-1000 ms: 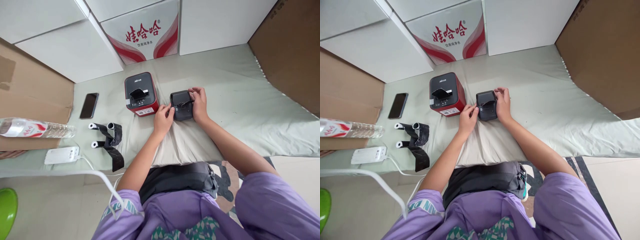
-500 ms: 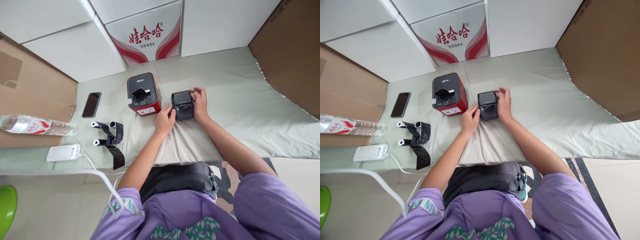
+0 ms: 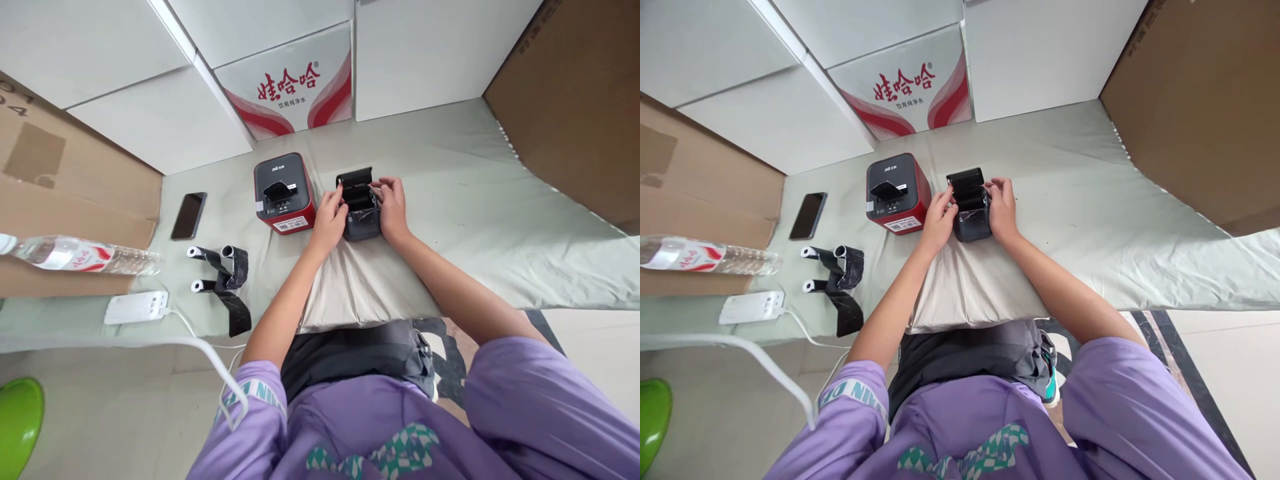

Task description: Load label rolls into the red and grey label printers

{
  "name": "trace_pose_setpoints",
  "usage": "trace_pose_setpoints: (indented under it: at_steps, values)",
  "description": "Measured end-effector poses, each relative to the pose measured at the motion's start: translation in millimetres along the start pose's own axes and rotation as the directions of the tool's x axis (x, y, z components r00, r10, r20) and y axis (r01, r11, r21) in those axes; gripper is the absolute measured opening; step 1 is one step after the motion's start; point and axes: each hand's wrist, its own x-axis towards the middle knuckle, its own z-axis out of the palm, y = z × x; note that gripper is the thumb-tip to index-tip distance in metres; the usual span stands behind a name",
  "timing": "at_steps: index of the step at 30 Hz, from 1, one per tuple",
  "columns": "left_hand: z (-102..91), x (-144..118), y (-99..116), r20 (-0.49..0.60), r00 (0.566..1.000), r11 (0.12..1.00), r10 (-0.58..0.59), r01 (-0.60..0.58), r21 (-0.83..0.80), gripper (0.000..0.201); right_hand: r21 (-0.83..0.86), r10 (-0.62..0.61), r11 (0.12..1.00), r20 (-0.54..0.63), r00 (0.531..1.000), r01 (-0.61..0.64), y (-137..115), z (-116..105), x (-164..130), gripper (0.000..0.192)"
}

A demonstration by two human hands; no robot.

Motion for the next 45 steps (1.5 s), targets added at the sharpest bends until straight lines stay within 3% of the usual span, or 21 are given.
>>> trace_pose_setpoints:
  at_steps: [5,10,14,17,21,27,30,32,35,38,40,42,45]
  values:
    - [-17.4,27,32,0.186,0.982,0.957,-0.035,-0.021,0.291,0.043,-0.009,-0.023,1.0,0.001,1.0,0.023,3,-1,1,0.038]
    - [-24.9,38,73,0.336,0.926,0.725,-0.172,-0.111,0.68,0.031,-0.033,-0.04,0.999,0.018,0.999,0.04,5,-2,3,0.04]
    - [-15.8,48,87,0.337,0.902,0.613,-0.27,-0.108,0.783,0.034,-0.049,-0.043,0.998,0.037,0.998,0.045,7,-3,5,0.041]
    - [-8.8,51,85,0.313,0.924,0.611,-0.218,-0.121,0.783,0.028,-0.046,-0.042,0.998,0.035,0.998,0.044,5,-2,4,0.041]
    - [-7.4,52,75,0.286,0.943,0.674,-0.173,-0.098,0.732,0.023,-0.042,-0.039,0.998,0.019,0.999,0.04,0,0,1,0.04]
    - [-11.3,63,65,0.3,0.94,0.749,-0.161,-0.081,0.657,0.022,-0.04,-0.035,0.999,0.004,0.999,0.035,-7,3,-1,0.033]
    - [-22.4,65,68,0.309,0.944,0.805,-0.117,-0.092,0.586,0.023,-0.045,-0.021,0.999,-0.003,1.0,0.021,-7,2,-1,0.032]
    - [-40.2,59,77,0.285,0.957,0.853,-0.056,-0.102,0.511,0.025,-0.043,-0.012,0.999,-0.002,1.0,0.012,-7,2,-1,0.031]
    - [-86.1,35,98,0.234,0.972,0.917,-0.008,-0.086,0.389,0.028,-0.032,-0.015,0.999,0.003,1.0,0.015,-6,1,0,0.032]
    - [-148.2,0,109,0.209,0.971,0.961,-0.119,0.06,0.272,0.029,-0.035,-0.03,0.999,0.008,1.0,0.03,-6,2,0,0.033]
    - [-190.4,-21,103,0.147,0.963,0.963,-0.225,0.196,0.186,0.029,-0.042,-0.04,0.998,0.013,0.999,0.04,-4,1,1,0.033]
    - [-226.1,-34,87,0.048,0.964,0.96,-0.262,0.255,0.117,0.021,-0.04,-0.042,0.998,0.009,0.999,0.042,-1,1,2,0.033]
    - [-256.6,-35,53,-0.102,0.915,0.898,-0.39,0.402,0.178,0.011,-0.034,-0.043,0.998,0.009,0.999,0.043,4,-1,5,0.032]
